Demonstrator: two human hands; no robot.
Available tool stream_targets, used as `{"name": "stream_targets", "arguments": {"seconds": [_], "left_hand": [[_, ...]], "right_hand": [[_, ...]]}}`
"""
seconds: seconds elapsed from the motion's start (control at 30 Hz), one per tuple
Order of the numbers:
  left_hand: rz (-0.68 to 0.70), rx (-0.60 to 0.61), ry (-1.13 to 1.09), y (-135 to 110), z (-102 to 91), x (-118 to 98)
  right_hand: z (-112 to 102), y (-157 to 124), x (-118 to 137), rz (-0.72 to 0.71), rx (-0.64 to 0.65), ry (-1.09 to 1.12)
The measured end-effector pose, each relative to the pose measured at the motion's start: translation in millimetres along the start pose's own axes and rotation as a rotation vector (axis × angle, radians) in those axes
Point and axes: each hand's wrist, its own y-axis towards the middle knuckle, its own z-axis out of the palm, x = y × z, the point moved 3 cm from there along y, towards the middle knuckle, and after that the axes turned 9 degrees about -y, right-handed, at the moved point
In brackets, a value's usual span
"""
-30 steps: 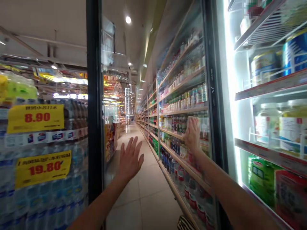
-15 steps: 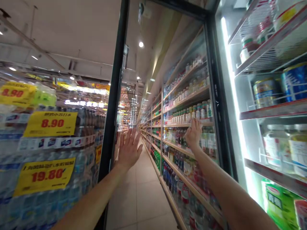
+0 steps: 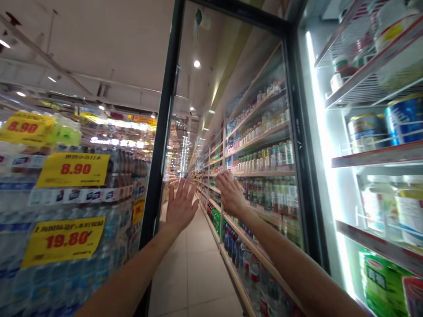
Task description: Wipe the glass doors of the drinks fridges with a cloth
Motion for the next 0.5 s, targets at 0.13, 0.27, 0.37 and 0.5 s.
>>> {"name": "stream_targets", "arguments": {"seconds": [0.13,0.27,0.37,0.5], "left_hand": [[-0.008,0.026,0.02,-0.7,2.2,1.5],[0.0,0.023,0.035,-0.9,2.5,1.0],[0.004,0.013,0.033,-0.8,2.0,0.3],[0.008,0.005,0.035,-0.7,1.7,0.0]], "right_hand": [[-1.7,0.5,-9.4,0.2,-0.057,-0.002],[-5.0,-0.2,-25.5,0.54,-0.153,-0.036],[-2.6,-1.7,-5.9,0.078,-0.016,0.015],[-2.7,-7.5,-17.6,0.089,-0.021,0.02]]}}
